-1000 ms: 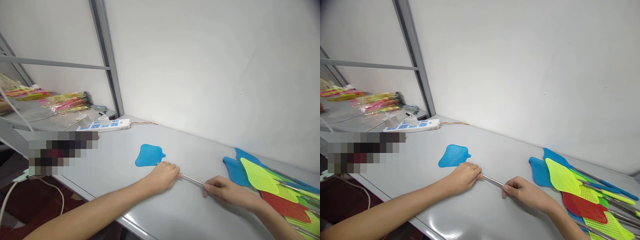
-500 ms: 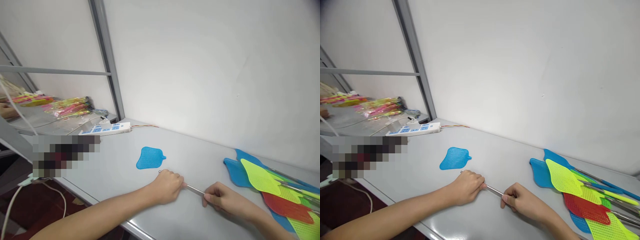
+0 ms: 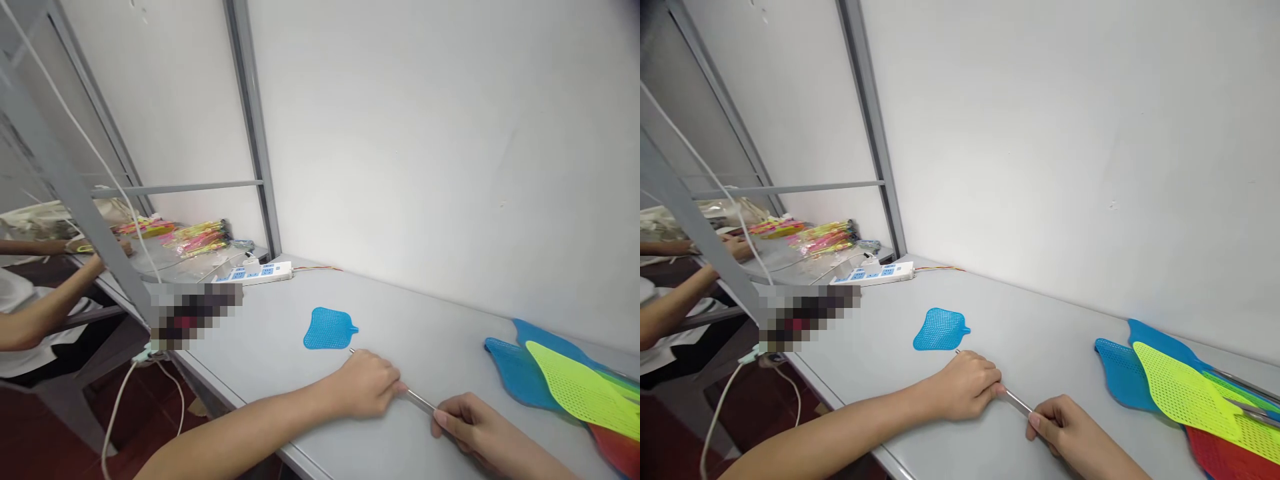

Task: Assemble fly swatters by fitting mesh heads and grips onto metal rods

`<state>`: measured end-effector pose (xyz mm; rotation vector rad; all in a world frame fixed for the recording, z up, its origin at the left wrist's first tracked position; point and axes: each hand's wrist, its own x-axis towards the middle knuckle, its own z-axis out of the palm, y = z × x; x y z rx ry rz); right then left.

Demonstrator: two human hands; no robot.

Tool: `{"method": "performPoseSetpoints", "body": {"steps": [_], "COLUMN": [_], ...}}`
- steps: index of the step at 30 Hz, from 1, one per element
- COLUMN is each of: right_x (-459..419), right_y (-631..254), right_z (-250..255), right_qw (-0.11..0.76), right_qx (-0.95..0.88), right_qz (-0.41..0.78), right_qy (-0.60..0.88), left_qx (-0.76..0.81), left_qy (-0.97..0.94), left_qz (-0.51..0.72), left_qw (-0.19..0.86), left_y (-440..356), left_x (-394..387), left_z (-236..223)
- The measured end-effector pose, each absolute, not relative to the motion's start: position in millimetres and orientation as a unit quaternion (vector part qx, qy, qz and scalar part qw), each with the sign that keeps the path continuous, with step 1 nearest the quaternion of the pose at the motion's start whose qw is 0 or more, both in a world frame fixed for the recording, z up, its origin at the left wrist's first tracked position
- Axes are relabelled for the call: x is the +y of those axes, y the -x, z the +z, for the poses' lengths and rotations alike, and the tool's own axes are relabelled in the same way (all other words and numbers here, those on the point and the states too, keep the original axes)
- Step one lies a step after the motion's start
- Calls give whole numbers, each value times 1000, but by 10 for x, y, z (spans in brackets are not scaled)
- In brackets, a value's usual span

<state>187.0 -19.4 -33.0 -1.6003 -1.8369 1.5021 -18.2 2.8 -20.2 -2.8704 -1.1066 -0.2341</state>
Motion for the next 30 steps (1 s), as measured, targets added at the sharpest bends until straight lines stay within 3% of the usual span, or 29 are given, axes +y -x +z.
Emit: {"method": "performPoseSetpoints", "body": {"steps": [12, 30], "right_x": [-79, -147], "right_y": [-2061, -2058], "right_z": [-311, -218], "right_qw": [113, 142], "right_qx": [-570, -590], "right_qz": [662, 625], "right_qy": [473, 491], "left_qx": [-348, -356], "left_qy": [932, 931], "left_qz": [-96, -62], "left_qw": [-23, 44], "left_y": [425, 351], "left_x": [307, 204], "left_z": [-129, -245]}}
